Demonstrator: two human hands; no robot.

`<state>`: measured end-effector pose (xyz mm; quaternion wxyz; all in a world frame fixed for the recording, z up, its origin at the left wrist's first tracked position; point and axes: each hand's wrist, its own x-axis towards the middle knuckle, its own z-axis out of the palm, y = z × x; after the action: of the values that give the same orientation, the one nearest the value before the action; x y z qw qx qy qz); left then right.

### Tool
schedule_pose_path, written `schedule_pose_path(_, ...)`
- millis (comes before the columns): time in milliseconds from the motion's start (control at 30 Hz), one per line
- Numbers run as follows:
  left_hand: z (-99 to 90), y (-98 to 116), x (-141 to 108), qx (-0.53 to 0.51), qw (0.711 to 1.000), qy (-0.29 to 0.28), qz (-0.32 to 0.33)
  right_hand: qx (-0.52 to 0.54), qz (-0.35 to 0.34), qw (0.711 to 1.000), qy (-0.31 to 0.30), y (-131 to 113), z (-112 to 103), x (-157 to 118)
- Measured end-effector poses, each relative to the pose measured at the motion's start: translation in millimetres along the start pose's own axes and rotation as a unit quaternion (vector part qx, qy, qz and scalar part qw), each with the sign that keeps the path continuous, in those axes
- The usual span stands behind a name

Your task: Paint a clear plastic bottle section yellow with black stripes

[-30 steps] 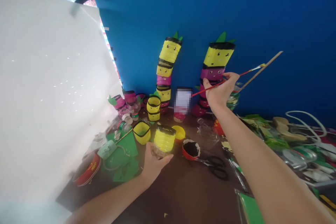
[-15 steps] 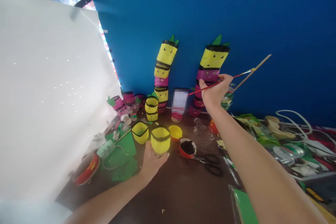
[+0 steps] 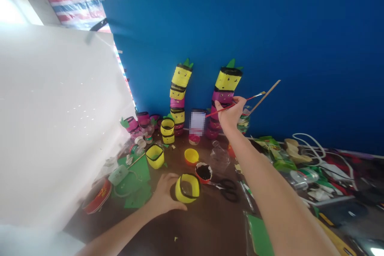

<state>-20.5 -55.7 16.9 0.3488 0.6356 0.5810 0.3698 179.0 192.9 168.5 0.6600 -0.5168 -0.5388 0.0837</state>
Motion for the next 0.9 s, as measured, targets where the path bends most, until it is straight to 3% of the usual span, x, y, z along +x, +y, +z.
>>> schedule_pose_path(167, -5.5, -1.2, -6.1, 0.041, 0.999, -0.034, -0.009, 0.014, 0.036, 0.999, 0.012, -5.3, -6.8, -2.3)
schedule_pose_path(333, -49.1, 13.9, -39.9, 0.033, 0.993, -0.105, -0.033, 0.017, 0.041, 0.999, 0.017, -8.1, -12.2, -1.3)
schedule_pose_path(367, -59.2, 24.1, -41.9, 0.010, 0.993, -0.104, -0.045, 0.018, 0.041, 0.999, 0.017, -7.4, -12.6, -0.8)
schedule_pose_path(433, -72.8, 50.8, -29.9, -0.056, 0.997, -0.033, -0.052, 0.023, 0.040, 0.999, 0.015, -5.6, -13.2, 0.2)
schedule_pose_path(533, -67.1, 92.0, 32.3, -0.097, 0.994, 0.041, 0.012, 0.031, 0.040, 0.999, 0.016, -3.8, -14.3, 1.7)
schedule_pose_path(633, -33.8, 115.1, 120.8, -0.115, 0.990, 0.079, 0.008, 0.037, 0.042, 0.998, 0.022, -3.4, -16.5, 3.1)
schedule_pose_path(733, 5.2, 119.9, 193.0, -0.094, 0.992, 0.080, 0.010, 0.041, 0.039, 0.998, 0.028, -1.6, -19.3, 3.9)
schedule_pose_path(800, 25.6, 118.4, 222.4, -0.088, 0.992, 0.081, 0.042, 0.044, 0.035, 0.998, 0.029, 1.2, -20.9, 3.7)
schedule_pose_path(900, 46.5, 113.7, 244.2, -0.101, 0.992, 0.067, 0.043, 0.045, 0.032, 0.998, 0.030, 5.6, -22.6, 2.8)
